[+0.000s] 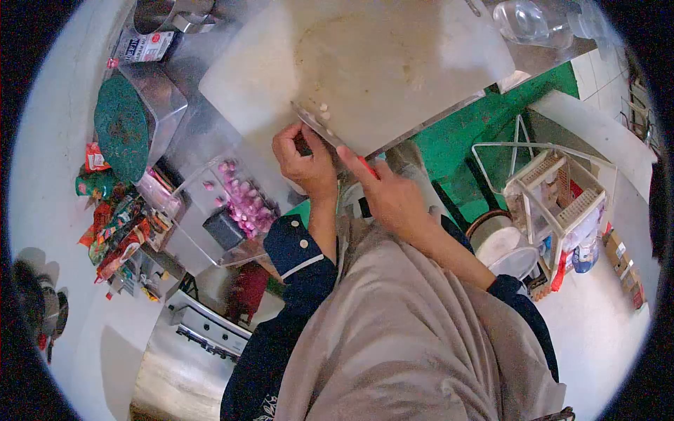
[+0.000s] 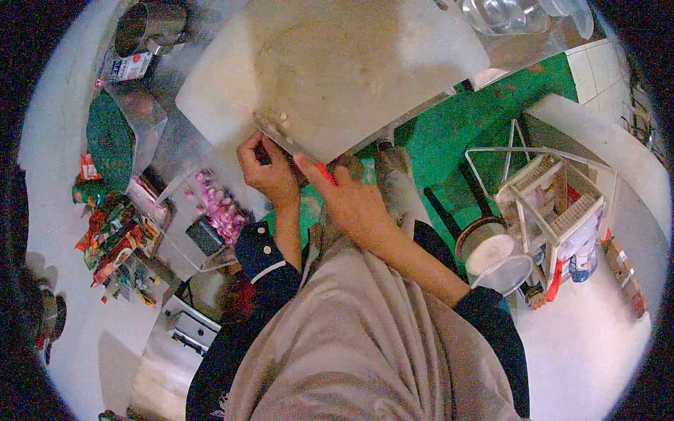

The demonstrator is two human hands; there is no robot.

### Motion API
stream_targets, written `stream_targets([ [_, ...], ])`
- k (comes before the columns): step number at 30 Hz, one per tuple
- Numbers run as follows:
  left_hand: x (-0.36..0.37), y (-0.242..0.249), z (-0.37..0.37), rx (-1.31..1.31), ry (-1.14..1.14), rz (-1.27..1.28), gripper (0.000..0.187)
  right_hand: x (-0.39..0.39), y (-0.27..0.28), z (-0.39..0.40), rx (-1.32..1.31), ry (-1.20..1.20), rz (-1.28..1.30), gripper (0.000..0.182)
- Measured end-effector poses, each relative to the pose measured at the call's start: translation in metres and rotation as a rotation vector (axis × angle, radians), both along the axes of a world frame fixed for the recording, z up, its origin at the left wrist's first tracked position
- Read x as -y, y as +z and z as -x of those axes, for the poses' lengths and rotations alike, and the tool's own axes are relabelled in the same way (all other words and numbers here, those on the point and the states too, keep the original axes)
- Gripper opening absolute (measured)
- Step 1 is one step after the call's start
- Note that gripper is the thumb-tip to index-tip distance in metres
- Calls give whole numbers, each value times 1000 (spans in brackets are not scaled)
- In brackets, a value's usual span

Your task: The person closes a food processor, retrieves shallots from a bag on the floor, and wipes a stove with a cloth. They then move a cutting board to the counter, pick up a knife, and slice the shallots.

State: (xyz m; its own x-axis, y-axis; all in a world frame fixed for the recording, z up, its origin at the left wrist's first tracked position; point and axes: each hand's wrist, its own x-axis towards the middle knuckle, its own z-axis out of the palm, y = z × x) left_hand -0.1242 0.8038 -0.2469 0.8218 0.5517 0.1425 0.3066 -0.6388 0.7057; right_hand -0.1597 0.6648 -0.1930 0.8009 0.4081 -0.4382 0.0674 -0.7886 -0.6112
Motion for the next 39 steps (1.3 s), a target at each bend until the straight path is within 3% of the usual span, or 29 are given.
stream_targets([
  [6, -1, -1, -1, 18, -9, -36, 12, 1, -10, 3, 47, -6, -8, 75],
  [9, 1, 1, -1, -18, 21, -1, 12, 12, -10, 10, -36, -65, -117, 68],
  [12, 1, 1, -1, 5, 15, 0, 14, 20, -15, 13, -2, -205, -426, 61],
  [18, -1, -7, 1, 53, 7, 3, 9, 13, 1, 14, -100, -51, -164, 69],
  [30, -6, -13, 2, 69, -36, -104, 11, 5, 8, 6, -63, 41, -26, 79],
  [36, -3, -7, 1, 16, 2, -45, 14, -12, -12, 3, 110, -22, 2, 74],
  [39, -3, -8, 2, 18, 16, -2, 13, -10, -8, 2, 69, -6, 26, 73],
])
